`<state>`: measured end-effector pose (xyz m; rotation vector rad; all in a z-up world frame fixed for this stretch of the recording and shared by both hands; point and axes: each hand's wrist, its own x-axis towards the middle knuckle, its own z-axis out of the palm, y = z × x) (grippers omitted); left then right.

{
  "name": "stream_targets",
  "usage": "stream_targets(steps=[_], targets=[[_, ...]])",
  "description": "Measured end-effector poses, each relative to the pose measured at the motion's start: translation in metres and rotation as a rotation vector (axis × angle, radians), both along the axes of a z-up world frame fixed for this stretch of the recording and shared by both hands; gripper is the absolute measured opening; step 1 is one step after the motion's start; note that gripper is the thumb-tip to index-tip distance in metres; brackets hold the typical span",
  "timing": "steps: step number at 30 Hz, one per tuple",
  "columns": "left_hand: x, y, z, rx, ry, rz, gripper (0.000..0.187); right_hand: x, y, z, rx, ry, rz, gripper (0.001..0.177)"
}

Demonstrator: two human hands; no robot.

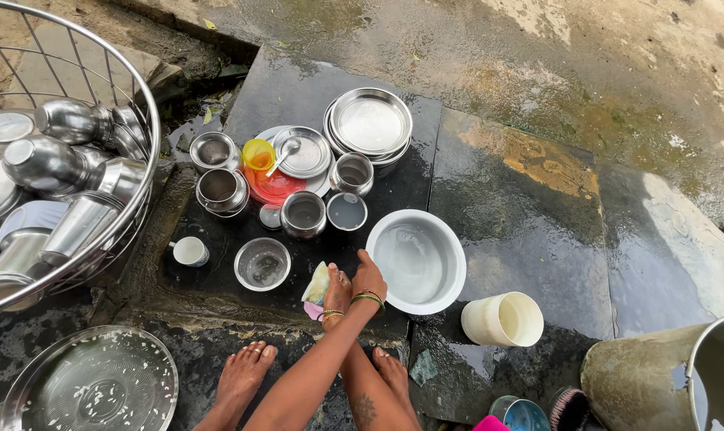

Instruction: The person washes various metal dishes, cups, and bowls by hand, rinsing them with water from a bowl and placing them into a large wire basket.

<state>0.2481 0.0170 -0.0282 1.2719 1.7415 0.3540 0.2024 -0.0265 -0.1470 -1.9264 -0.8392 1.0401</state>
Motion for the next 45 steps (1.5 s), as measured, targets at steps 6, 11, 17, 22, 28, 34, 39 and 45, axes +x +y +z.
stream_targets(steps=[6, 11, 17, 22, 28, 34, 39, 45], targets=[[-0.007, 0.024, 0.012, 0.031, -0.05, -0.159, 0.06, -0.007, 0.015, 0.004, 0.123, 0.612, -0.181, 0.034], [-0.041, 0.064, 0.001, 0.48, 0.412, -0.366, 0.038, 0.005, -0.002, 0.003, -0.061, 0.677, -0.235, 0.028], [-0.061, 0.096, -0.044, 0.489, 0.792, -0.477, 0.031, 0.007, -0.015, 0.014, -0.132, 0.581, -0.077, 0.033], [-0.072, 0.094, -0.063, 0.617, 0.644, -0.531, 0.019, 0.039, -0.015, 0.021, -0.637, 0.488, 0.182, 0.038], [-0.089, 0.083, -0.067, 0.704, 0.597, -0.779, 0.018, 0.064, -0.016, 0.087, -0.55, -0.232, 1.193, 0.072], [-0.132, 0.02, -0.033, 0.815, 0.533, -0.856, 0.018, 0.053, -0.02, 0.178, -0.026, -0.517, 0.466, 0.082], [-0.18, -0.005, 0.004, 0.9, 0.465, -1.046, 0.014, 0.054, -0.006, 0.15, 0.123, -0.69, 0.737, 0.036], [-0.249, -0.023, 0.04, 0.996, 0.301, -0.57, 0.048, 0.066, -0.003, 0.151, 0.235, -0.791, 0.963, 0.016]])
